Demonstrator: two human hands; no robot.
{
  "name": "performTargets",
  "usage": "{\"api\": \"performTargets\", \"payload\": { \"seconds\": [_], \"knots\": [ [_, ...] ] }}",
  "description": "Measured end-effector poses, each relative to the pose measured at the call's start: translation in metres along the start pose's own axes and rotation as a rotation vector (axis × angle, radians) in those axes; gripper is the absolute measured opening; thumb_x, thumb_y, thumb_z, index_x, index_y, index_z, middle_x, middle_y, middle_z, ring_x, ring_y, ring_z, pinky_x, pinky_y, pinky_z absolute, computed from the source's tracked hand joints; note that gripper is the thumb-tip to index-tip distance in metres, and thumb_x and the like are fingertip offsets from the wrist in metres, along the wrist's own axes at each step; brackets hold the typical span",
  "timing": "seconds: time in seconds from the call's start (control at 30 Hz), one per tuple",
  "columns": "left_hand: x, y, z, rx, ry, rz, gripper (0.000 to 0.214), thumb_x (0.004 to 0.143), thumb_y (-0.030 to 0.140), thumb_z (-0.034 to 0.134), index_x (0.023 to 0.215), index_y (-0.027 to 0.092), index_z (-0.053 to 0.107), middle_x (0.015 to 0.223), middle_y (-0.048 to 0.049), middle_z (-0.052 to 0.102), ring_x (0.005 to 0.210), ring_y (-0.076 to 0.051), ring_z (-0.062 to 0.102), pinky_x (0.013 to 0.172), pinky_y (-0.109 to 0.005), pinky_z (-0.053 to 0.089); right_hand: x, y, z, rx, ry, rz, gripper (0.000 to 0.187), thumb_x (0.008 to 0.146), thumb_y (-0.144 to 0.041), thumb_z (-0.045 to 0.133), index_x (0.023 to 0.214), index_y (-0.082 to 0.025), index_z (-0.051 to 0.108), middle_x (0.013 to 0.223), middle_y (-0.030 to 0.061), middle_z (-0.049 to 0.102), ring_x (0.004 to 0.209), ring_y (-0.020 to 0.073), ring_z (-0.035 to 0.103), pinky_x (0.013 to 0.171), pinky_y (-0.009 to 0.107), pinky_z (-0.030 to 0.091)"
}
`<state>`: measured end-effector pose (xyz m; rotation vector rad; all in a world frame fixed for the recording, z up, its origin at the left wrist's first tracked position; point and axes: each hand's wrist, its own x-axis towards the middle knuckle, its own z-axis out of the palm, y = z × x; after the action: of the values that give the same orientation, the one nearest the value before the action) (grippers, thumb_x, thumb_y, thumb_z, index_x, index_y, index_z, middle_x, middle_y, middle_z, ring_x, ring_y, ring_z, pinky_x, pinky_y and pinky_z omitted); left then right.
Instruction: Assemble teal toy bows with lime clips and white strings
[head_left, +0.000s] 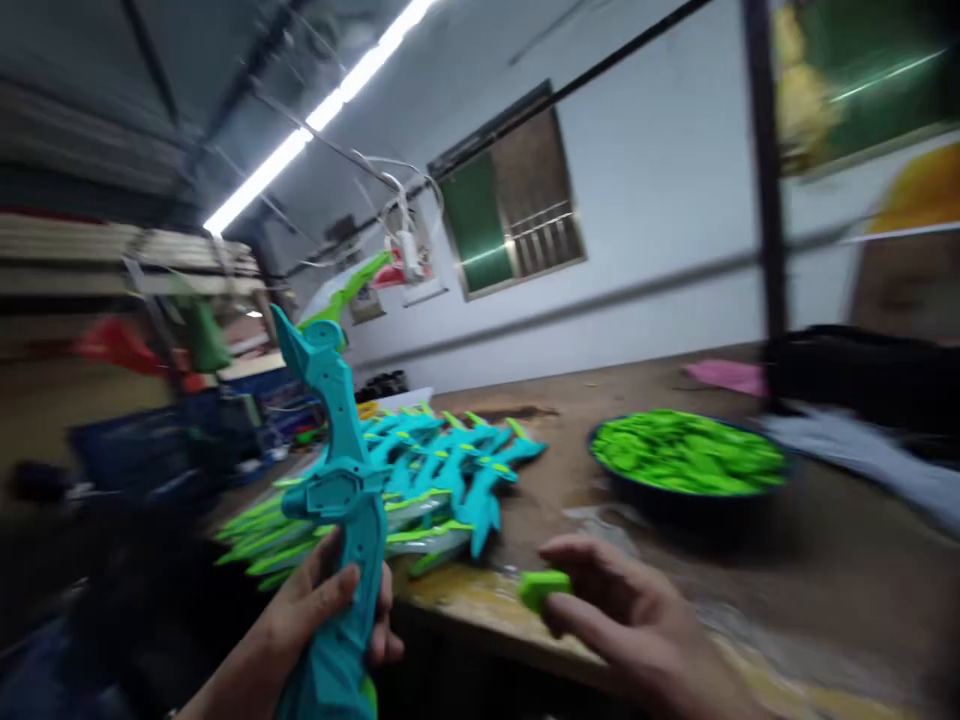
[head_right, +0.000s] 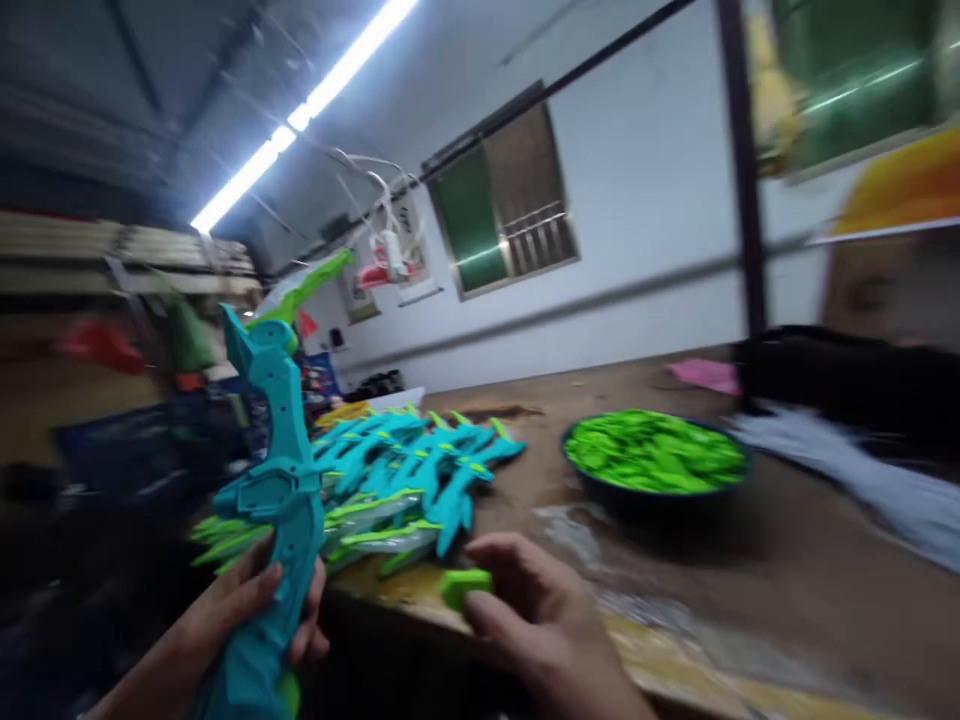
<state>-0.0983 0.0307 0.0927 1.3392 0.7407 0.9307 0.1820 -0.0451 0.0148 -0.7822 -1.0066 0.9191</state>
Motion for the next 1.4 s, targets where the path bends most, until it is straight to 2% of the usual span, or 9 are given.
{"api": "performTargets", "payload": {
  "seconds": [0.1,0.2,0.37,0.47,0.57,0.7,0.8,1.0,1.4],
  "knots": [
    [0.015,-0.034,0.041,-0.002,-0.264,-0.254,0.041,0.077,0.04,0.083,0.112,0.023,0.069,0.078,-0.01,0.076,0.066,-0.025,0.071,0.067,-0.037,0.057,-0.02,-0.008,0.019,0.117,-0.053,0.116,0.032,0.077,-0.041,0.088,0.097,-0.021,0.072,0.086,0.0033,0.076,0.081,0.0182,0.072,0.074,0.026,0.055],
    [0.026,-0.06,0.059,-0.01,-0.448,-0.361,0.06,0.078,0.042,0.081,0.129,0.021,0.059,0.079,-0.0138,0.078,0.066,-0.025,0.072,0.063,-0.032,0.054,-0.03,-0.014,0.025,0.145,-0.054,0.139,0.029,0.081,-0.039,0.085,0.1,-0.023,0.071,0.089,0.0023,0.075,0.08,0.0157,0.071,0.075,0.024,0.055],
    [0.034,-0.081,0.056,-0.119,-0.414,-0.465,0.045,0.08,0.058,0.076,0.099,0.017,0.072,0.068,-0.0115,0.073,0.06,-0.021,0.069,0.058,-0.028,0.055,-0.031,-0.025,0.017,-0.047,-0.043,0.07,0.014,0.084,-0.03,0.08,0.094,-0.023,0.073,0.091,0.0006,0.069,0.083,0.015,0.068,0.076,0.024,0.054],
    [0.031,-0.08,0.047,-0.173,-0.432,-0.547,0.051,0.087,0.063,0.063,0.096,0.015,0.076,0.063,-0.0118,0.07,0.054,-0.019,0.065,0.05,-0.024,0.052,-0.021,-0.024,0.015,-0.342,-0.055,-0.065,0.008,0.088,-0.025,0.071,0.095,-0.023,0.076,0.09,0.0011,0.068,0.084,0.0153,0.065,0.075,0.024,0.052],
    [0.029,-0.075,0.036,-0.2,-0.497,-0.523,0.034,0.092,0.046,0.063,0.111,0.019,0.071,0.091,-0.0141,0.075,0.05,-0.019,0.067,0.045,-0.026,0.052,-0.005,-0.023,0.015,-0.554,-0.091,-0.19,0.014,0.088,-0.018,0.068,0.1,-0.023,0.075,0.087,0.001,0.071,0.081,0.0158,0.066,0.074,0.026,0.051],
    [0.027,-0.071,0.019,-0.228,-0.596,-0.559,0.065,0.09,0.034,0.065,0.15,0.028,0.039,0.121,-0.0156,0.07,0.06,-0.022,0.073,0.055,-0.033,0.059,0.017,-0.024,0.02,-0.642,-0.31,-0.339,0.011,0.092,-0.012,0.065,0.09,-0.019,0.074,0.084,0.0022,0.069,0.077,0.0146,0.063,0.071,0.026,0.049],
    [0.022,-0.073,0.011,-0.18,-0.701,-0.566,0.086,0.087,0.036,0.07,0.159,0.028,0.022,0.117,-0.0137,0.074,0.074,-0.024,0.075,0.064,-0.032,0.058,0.024,-0.025,0.025,-0.66,-0.388,-0.321,0.014,0.093,-0.01,0.064,0.088,-0.018,0.074,0.086,0.0019,0.066,0.077,0.0132,0.063,0.07,0.023,0.049],
    [0.013,-0.076,0.012,-0.129,-0.779,-0.563,0.096,0.082,0.04,0.076,0.161,0.023,0.024,0.11,-0.0096,0.076,0.106,-0.028,0.07,0.084,-0.034,0.055,0.02,-0.028,0.03,-0.741,-0.537,-0.214,0.024,0.089,0.001,0.063,0.093,-0.018,0.077,0.087,0.0007,0.067,0.078,0.0113,0.063,0.068,0.019,0.048],
    [0.012,-0.059,0.014,-0.177,-0.799,-0.691,0.098,0.082,0.036,0.074,0.161,0.03,0.016,0.105,-0.0085,0.075,0.087,-0.029,0.075,0.074,-0.038,0.059,0.012,-0.023,0.039,-0.769,-0.542,-0.225,0.021,0.093,-0.003,0.06,0.094,-0.018,0.075,0.092,0.0023,0.062,0.084,0.0127,0.062,0.073,0.021,0.048]
  ]
}}
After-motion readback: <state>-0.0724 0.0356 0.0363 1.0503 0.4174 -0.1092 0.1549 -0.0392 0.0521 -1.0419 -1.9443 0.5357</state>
